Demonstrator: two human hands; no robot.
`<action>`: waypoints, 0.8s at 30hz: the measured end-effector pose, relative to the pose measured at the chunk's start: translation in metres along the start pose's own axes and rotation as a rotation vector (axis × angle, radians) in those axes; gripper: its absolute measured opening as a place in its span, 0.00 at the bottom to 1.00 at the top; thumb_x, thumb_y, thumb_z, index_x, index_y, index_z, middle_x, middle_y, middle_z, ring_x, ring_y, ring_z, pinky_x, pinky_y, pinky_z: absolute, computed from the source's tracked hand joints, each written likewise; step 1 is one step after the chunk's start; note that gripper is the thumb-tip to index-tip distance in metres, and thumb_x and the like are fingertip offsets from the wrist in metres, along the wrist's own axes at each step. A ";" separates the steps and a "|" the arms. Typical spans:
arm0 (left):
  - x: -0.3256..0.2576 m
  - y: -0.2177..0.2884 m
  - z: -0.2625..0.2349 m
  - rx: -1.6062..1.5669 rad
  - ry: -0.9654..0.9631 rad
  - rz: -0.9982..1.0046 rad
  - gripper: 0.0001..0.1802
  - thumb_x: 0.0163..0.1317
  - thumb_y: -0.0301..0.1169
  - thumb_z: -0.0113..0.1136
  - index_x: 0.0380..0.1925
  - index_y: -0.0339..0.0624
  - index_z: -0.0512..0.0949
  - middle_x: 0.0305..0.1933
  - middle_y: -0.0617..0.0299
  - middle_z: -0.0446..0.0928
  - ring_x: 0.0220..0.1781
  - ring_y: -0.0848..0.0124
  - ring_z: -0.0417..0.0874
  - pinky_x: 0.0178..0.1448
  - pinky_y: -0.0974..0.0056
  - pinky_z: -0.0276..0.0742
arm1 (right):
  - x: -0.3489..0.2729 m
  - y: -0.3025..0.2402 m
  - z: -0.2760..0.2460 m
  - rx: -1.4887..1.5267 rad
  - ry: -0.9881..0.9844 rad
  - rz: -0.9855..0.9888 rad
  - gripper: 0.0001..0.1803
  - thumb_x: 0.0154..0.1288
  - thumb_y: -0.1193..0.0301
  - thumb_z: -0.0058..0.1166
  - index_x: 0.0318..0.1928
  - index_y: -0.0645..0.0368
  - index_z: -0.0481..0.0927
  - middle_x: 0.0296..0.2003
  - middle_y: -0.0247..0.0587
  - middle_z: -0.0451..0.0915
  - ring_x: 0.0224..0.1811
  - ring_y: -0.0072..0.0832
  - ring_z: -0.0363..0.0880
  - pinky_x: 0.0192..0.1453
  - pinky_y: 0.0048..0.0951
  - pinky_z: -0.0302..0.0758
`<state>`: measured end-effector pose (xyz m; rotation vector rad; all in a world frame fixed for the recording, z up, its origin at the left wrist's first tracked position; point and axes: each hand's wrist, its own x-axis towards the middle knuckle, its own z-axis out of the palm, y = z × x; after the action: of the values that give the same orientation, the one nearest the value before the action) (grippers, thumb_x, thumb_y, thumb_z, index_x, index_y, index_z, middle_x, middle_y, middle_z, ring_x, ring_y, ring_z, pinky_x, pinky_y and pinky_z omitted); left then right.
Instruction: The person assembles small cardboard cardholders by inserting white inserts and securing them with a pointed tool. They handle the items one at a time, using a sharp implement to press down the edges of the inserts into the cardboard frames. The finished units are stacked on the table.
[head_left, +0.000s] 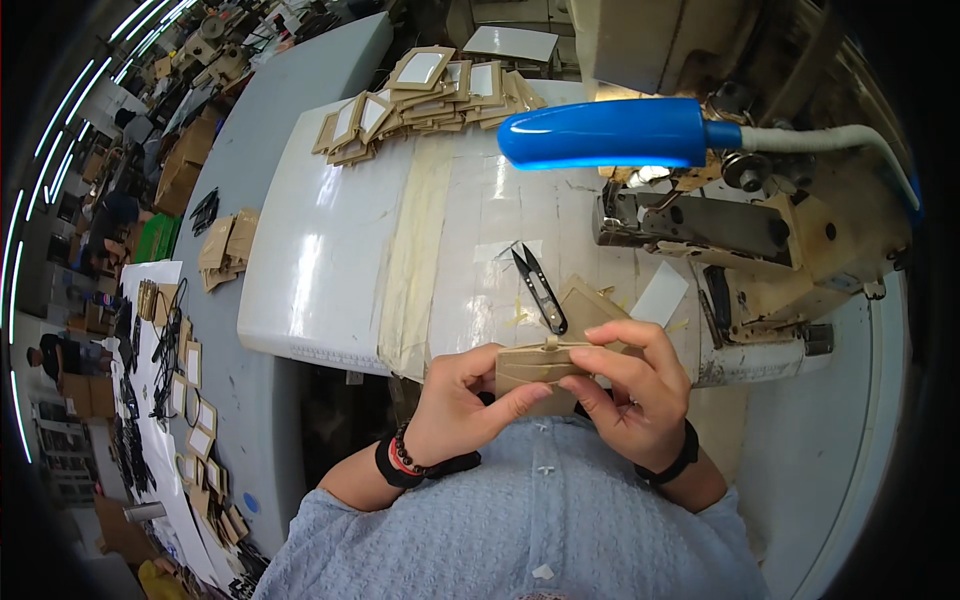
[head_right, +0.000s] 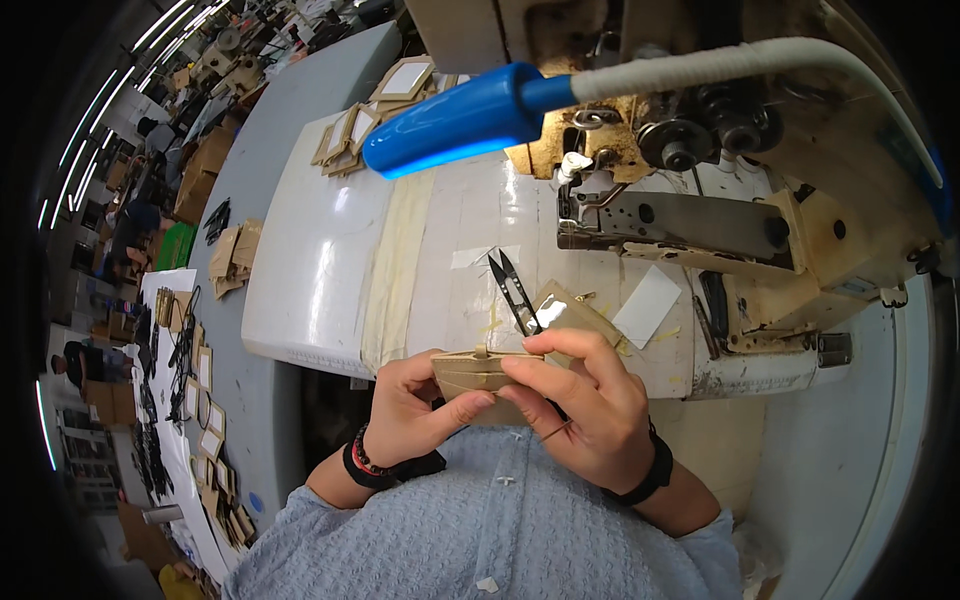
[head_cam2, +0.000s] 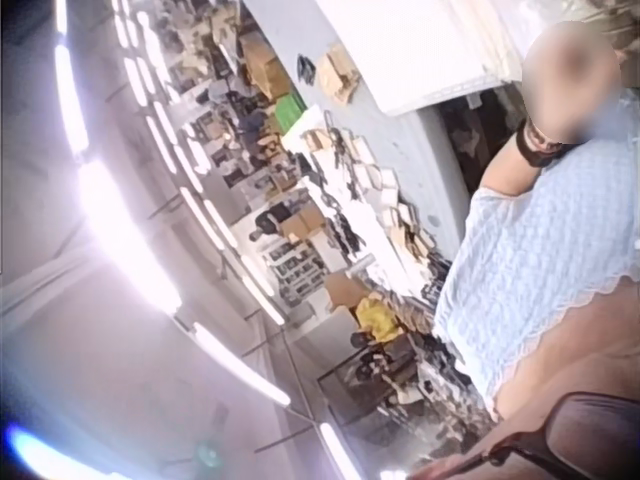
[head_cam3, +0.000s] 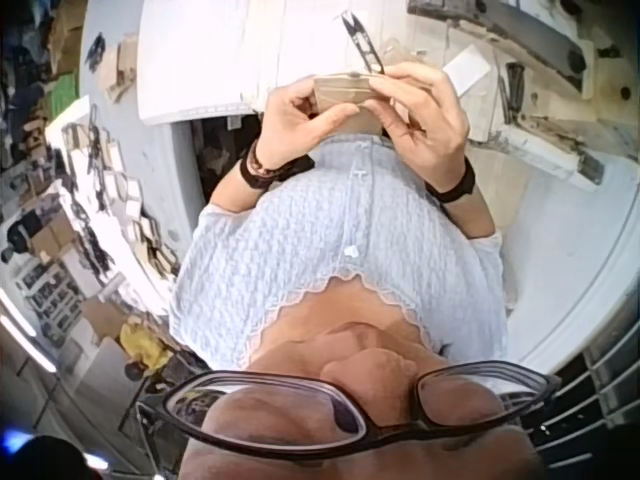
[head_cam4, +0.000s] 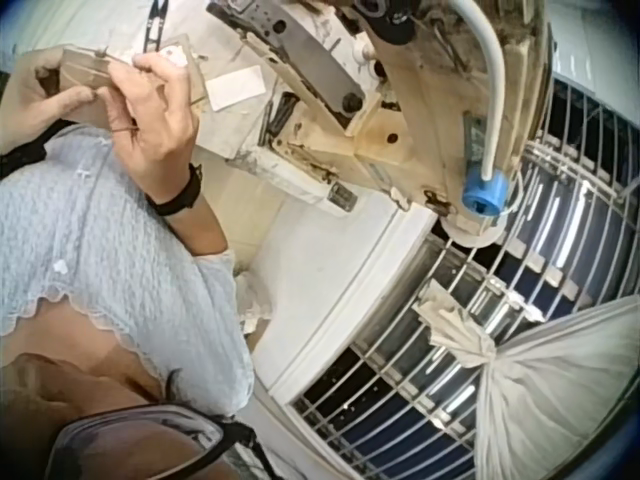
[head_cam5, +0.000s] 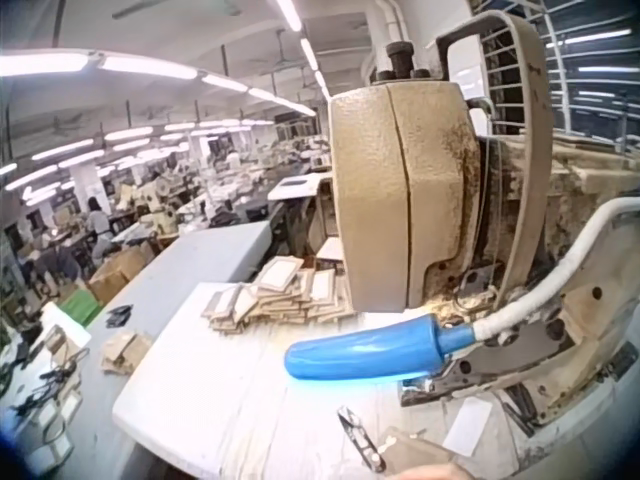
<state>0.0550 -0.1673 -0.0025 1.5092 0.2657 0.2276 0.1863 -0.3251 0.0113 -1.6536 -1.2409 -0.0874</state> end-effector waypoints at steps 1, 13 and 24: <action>0.000 -0.002 0.001 0.000 0.006 0.014 0.17 0.60 0.26 0.65 0.48 0.30 0.77 0.38 0.61 0.82 0.38 0.80 0.82 0.40 0.74 0.79 | -0.001 0.002 0.002 0.018 0.013 -0.009 0.18 0.52 0.75 0.68 0.46 0.58 0.80 0.43 0.42 0.77 0.20 0.19 0.71 0.21 0.20 0.69; -0.011 -0.032 -0.176 -0.209 0.734 -0.072 0.21 0.73 0.43 0.46 0.52 0.37 0.72 0.43 0.65 0.79 0.39 0.76 0.81 0.45 0.70 0.78 | -0.027 0.020 -0.014 0.174 0.000 0.527 0.21 0.61 0.76 0.59 0.54 0.69 0.71 0.42 0.42 0.80 0.18 0.08 0.60 0.23 0.13 0.58; -0.081 0.012 -0.479 0.206 0.985 -0.171 0.26 0.60 0.30 0.62 0.58 0.37 0.67 0.45 0.57 0.79 0.42 0.67 0.83 0.43 0.63 0.82 | -0.073 0.035 -0.055 -0.017 0.040 0.778 0.14 0.67 0.77 0.54 0.52 0.67 0.75 0.45 0.43 0.79 0.40 0.23 0.76 0.48 0.24 0.73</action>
<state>-0.1712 0.2624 -0.0080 1.4621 1.2229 0.8203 0.2046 -0.4128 -0.0272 -2.0266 -0.5000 0.3458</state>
